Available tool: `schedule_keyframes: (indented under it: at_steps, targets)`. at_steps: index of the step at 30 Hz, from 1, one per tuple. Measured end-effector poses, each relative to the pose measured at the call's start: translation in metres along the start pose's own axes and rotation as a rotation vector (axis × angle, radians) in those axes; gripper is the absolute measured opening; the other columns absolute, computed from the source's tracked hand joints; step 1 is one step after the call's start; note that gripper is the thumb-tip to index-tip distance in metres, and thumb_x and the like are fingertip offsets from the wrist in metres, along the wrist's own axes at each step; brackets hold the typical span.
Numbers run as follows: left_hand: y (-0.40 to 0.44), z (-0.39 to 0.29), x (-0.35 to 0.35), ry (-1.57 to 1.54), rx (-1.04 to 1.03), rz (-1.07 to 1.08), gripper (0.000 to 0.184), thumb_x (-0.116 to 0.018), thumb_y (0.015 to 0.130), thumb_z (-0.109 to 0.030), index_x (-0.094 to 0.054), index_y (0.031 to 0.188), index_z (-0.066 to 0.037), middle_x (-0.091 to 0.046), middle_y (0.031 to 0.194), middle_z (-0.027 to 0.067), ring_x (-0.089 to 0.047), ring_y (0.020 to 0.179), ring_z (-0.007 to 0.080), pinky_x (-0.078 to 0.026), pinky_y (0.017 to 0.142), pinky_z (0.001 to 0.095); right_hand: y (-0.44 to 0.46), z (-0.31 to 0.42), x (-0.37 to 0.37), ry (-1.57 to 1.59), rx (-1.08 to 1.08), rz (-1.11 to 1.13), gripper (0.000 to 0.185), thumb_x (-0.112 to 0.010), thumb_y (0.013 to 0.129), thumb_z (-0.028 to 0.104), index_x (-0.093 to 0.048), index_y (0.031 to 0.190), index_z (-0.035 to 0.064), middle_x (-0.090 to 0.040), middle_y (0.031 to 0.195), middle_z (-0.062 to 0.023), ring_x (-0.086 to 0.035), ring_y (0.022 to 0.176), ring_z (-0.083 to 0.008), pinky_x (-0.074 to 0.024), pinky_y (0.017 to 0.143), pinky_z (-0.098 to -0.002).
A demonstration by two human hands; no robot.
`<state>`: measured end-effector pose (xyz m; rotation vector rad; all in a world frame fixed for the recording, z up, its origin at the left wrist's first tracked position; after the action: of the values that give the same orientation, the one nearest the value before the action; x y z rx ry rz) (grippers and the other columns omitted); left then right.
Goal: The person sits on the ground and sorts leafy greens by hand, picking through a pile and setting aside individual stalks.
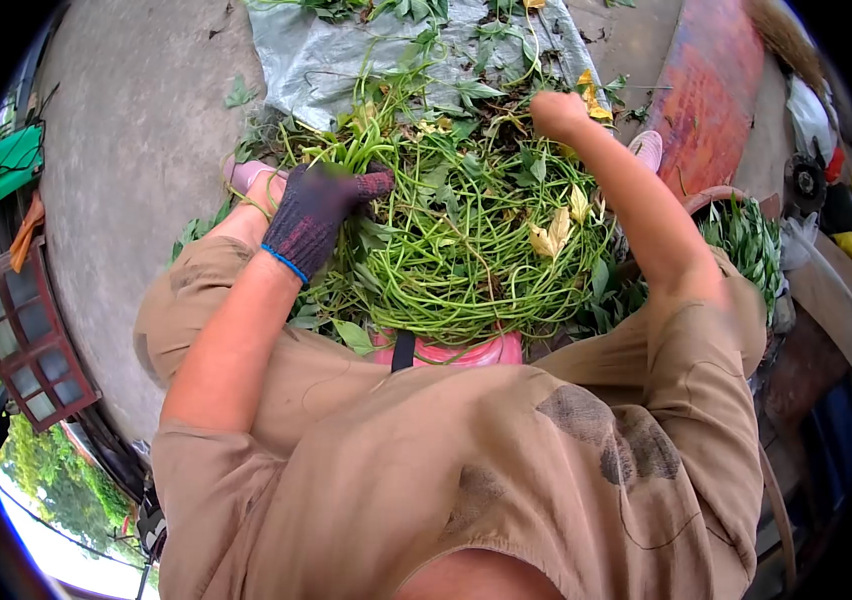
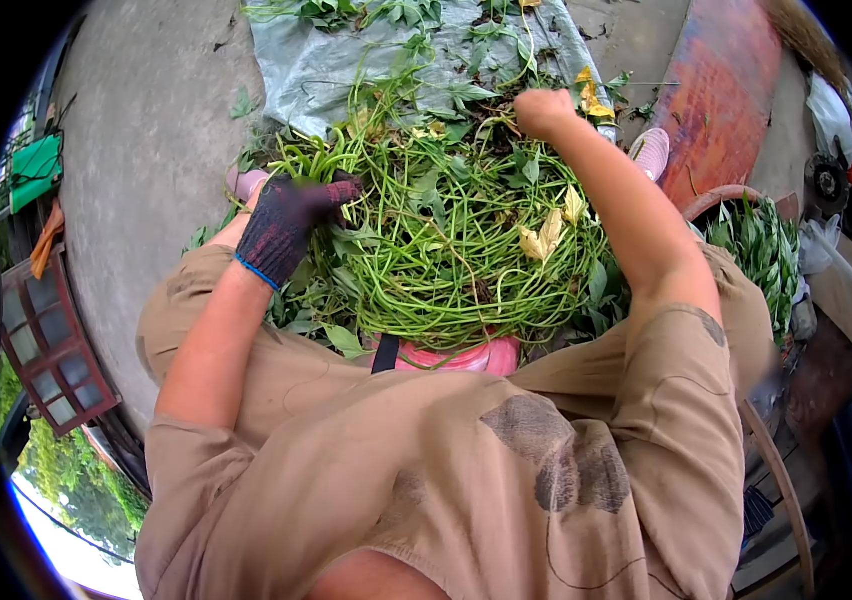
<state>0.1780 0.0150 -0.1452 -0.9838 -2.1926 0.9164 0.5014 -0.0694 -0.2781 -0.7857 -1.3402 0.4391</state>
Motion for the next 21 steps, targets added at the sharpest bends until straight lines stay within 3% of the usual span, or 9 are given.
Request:
schedule_keyframes:
  at_steps: [2,3,6,10,11,13,16,18,21]
  targets:
    - [0.003,0.002,0.003,0.018,0.037,-0.071,0.026,-0.076,0.075,-0.018,-0.070,0.094,0.000,-0.064,0.071,0.0030,-0.057,0.057,0.0133,-0.046,0.055,0.0262,-0.014,-0.002,0.040,0.176,-0.023,-0.114,0.022,-0.054,0.082,0.013,-0.070,0.093,0.0052,-0.068,0.101,-0.0174,-0.066,0.094,-0.0312,-0.0520,0.080,-0.0399]
    - [0.002,-0.003,0.003,0.149,0.027,-0.101,0.023,-0.075,0.076,-0.016,-0.070,0.092,0.000,-0.065,0.073,0.0033,-0.056,0.059,0.0127,-0.047,0.055,0.0270,-0.018,0.005,0.051,0.381,0.061,-0.146,0.019,-0.056,0.080,0.010,-0.070,0.092,0.0045,-0.069,0.096,-0.0154,-0.067,0.086,-0.0284,-0.0530,0.075,-0.0379]
    - [-0.001,0.004,-0.005,-0.334,0.089,-0.047,0.019,-0.074,0.077,-0.013,-0.069,0.091,0.000,-0.065,0.075,0.0036,-0.056,0.061,0.0125,-0.048,0.057,0.0278,-0.045,0.062,0.074,1.122,0.269,-0.031,0.014,-0.062,0.071,-0.006,-0.067,0.081,0.0019,-0.067,0.075,-0.0053,-0.062,0.063,-0.0120,-0.0525,0.056,-0.0262]
    - [0.010,0.015,0.001,-0.330,-0.149,-0.040,0.017,-0.069,0.081,-0.008,-0.069,0.096,0.000,-0.065,0.077,0.0040,-0.058,0.064,0.0134,-0.050,0.059,0.0276,-0.095,0.167,0.079,1.524,0.559,0.219,0.013,-0.061,0.073,-0.010,-0.063,0.079,0.0015,-0.065,0.075,-0.0040,-0.062,0.064,-0.0111,-0.0533,0.055,-0.0242]
    - [0.005,0.010,-0.001,-0.519,-0.107,-0.029,0.015,-0.066,0.082,-0.007,-0.069,0.095,0.000,-0.065,0.077,0.0047,-0.059,0.065,0.0138,-0.050,0.059,0.0275,-0.096,0.184,0.071,1.592,0.552,0.241,0.013,-0.061,0.073,-0.010,-0.062,0.079,0.0014,-0.065,0.076,-0.0039,-0.062,0.064,-0.0113,-0.0538,0.056,-0.0248]
    - [0.011,0.018,0.014,-0.324,-0.213,-0.085,0.015,-0.065,0.083,-0.007,-0.068,0.094,0.001,-0.066,0.078,0.0053,-0.061,0.067,0.0140,-0.051,0.062,0.0273,-0.096,0.203,0.058,1.745,0.542,0.296,0.013,-0.063,0.074,-0.007,-0.062,0.082,0.0028,-0.066,0.076,-0.0028,-0.063,0.063,-0.0123,-0.0516,0.056,-0.0251]
    - [-0.011,0.006,0.008,-0.637,-0.031,-0.068,0.017,-0.063,0.084,-0.009,-0.068,0.094,0.003,-0.068,0.083,0.0079,-0.064,0.077,0.0147,-0.052,0.068,0.0264,-0.069,0.186,0.056,1.700,0.457,0.222,0.010,-0.064,0.076,-0.002,-0.063,0.084,0.0039,-0.066,0.075,-0.0027,-0.063,0.061,-0.0125,-0.0472,0.054,-0.0239]
    - [-0.018,-0.005,0.004,-0.680,0.011,-0.088,0.018,-0.063,0.084,-0.010,-0.068,0.094,0.004,-0.069,0.086,0.0092,-0.064,0.080,0.0152,-0.052,0.072,0.0265,-0.017,0.155,0.029,1.706,0.115,0.049,0.011,-0.065,0.078,0.003,-0.065,0.089,0.0031,-0.066,0.074,-0.0057,-0.061,0.055,-0.0126,-0.0436,0.050,-0.0230]
    - [-0.018,-0.014,-0.010,-0.662,-0.162,0.183,0.020,-0.064,0.083,-0.012,-0.067,0.095,0.003,-0.069,0.092,0.0103,-0.065,0.083,0.0174,-0.051,0.079,0.0295,0.045,0.107,0.005,1.747,-0.239,-0.125,0.022,-0.060,0.087,0.011,-0.063,0.104,-0.0022,-0.063,0.072,-0.0077,-0.054,0.047,-0.0148,-0.0411,0.040,-0.0244]
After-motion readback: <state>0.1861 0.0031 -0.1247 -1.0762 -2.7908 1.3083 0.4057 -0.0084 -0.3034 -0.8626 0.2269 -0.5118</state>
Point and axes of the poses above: each hand's wrist, its own y-axis towards the middle knuckle, its own x-axis out of the back of the hand, z = x × y, the point moved 5 cm from there along y, towards the middle knuckle
